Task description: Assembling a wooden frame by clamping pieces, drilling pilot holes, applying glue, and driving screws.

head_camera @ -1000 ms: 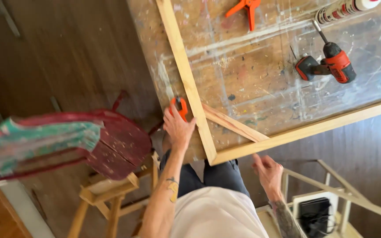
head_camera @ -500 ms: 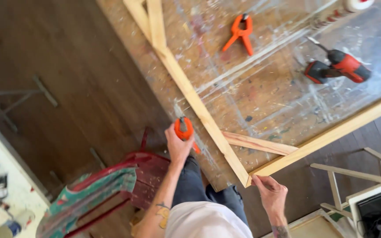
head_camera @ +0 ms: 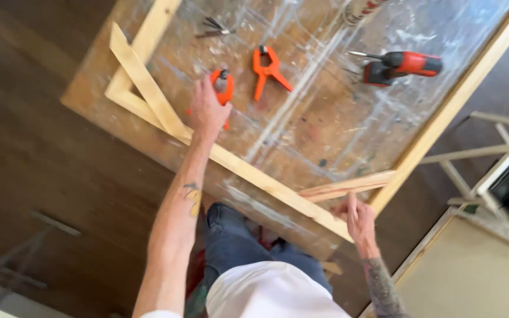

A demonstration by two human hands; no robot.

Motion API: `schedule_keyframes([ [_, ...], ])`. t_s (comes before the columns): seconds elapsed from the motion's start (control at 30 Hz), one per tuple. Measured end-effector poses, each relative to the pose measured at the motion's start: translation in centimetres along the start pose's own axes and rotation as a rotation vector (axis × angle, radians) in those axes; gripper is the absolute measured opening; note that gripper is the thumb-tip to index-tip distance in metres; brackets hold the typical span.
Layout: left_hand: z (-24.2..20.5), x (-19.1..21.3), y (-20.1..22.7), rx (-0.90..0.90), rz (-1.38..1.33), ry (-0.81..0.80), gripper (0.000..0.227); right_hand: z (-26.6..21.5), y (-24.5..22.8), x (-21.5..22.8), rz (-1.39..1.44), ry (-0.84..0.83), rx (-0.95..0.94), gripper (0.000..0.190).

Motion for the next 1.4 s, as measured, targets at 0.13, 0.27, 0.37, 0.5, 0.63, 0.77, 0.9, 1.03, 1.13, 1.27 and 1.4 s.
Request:
schedule_keyframes([
  [0.13,7.6,-1.5,-0.9,-0.184,0.236,-0.153,0.089,2.4,-3.3,-7.2,0.088,0.082,0.036,0.013],
  [0.27,8.8,-1.6,-2.8,-0.29,0.281,-0.245,0.1,3.1,-8.0,-8.8,-0.035,0.132,-0.214,0.067],
  [0.37,8.5,-1.1,-2.8,-0.284,0.259,-0.29,0.108,8.0,-14.8,-6.5,0.242,0.167,0.107,0.042],
  [0.5,5.9,6.1,0.4,-0.19,-0.093,-0.452,0.09,22.5,-4.8,-0.1,0.24,0.368,0.14,0.052],
  [0.63,-0.7,12.0,-4.0,-0.127,-0.33,-0.437,0.055,33.5,-1.5,3.6,0.366,0.523,0.207,0.089],
  [0.77,-5.5,15.7,-6.2,0.426,-0.267,-0.817,0.039,38.8,-1.7,4.0,0.528,0.562,0.2,0.049],
  [0.9,-8.4,12.7,-8.0,0.482,-0.397,-0.717,0.031,40.3,4.3,3.5,0.596,0.605,0.315,0.041],
  [1.03,-8.2,10.4,3.4,0.463,-0.769,-0.744,0.038,24.5,-1.4,7.3,-0.161,0.852,0.436,0.021],
  [1.13,-8.4,2.8,10.6,0.347,-1.145,-0.871,0.052,15.2,-5.0,6.3,-0.11,0.612,0.507,0.017],
  [1.27,-13.9,1.9,24.3,0.311,-1.425,-1.171,0.066,3.0,-9.6,-1.1,0.524,-0.038,0.472,0.04],
  [1.4,-15.8,-8.0,20.5,0.897,-1.408,-1.093,0.046,1.9,-9.6,-4.8,0.583,-0.175,0.32,0.042],
])
Point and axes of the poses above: each hand's wrist, its own z-axis towards the middle knuckle, its own x-axis out of the back of the hand, y = z × x, the point moved 5 cm from there along z, towards the middle knuckle
